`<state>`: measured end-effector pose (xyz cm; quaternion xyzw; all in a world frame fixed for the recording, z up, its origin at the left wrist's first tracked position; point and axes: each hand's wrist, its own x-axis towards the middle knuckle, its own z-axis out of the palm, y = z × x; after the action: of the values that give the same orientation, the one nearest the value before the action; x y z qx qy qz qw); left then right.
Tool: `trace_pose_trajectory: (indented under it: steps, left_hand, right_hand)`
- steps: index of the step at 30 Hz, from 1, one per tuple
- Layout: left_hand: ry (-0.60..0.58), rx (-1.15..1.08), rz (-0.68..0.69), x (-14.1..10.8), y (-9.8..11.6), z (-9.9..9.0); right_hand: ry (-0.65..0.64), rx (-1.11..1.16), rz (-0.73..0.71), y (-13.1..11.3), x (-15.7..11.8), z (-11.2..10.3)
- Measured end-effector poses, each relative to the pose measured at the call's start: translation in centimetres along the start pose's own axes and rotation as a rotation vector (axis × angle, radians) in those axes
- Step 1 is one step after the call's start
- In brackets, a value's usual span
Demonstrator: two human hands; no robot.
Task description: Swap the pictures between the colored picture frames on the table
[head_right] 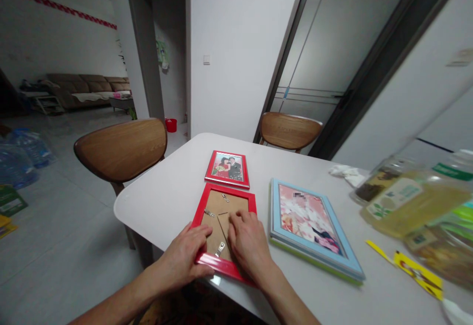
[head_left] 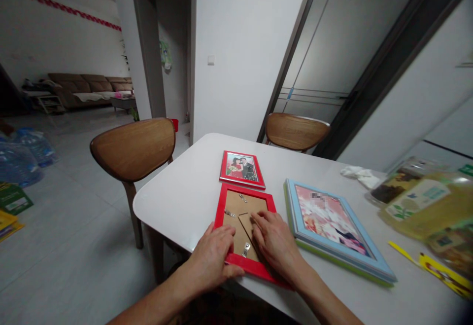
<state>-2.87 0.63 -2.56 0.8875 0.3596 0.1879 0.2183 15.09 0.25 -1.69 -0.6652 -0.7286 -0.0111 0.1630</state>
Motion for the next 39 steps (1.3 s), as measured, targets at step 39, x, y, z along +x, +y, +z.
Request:
trace_pose_trajectory:
  steps: [39]
  left_hand:
    - [-0.030, 0.017, -0.051, -0.9, 1.0, 0.1]
  right_hand:
    - [0.065, 0.117, 0.343, 0.9, 8.6, 3.2]
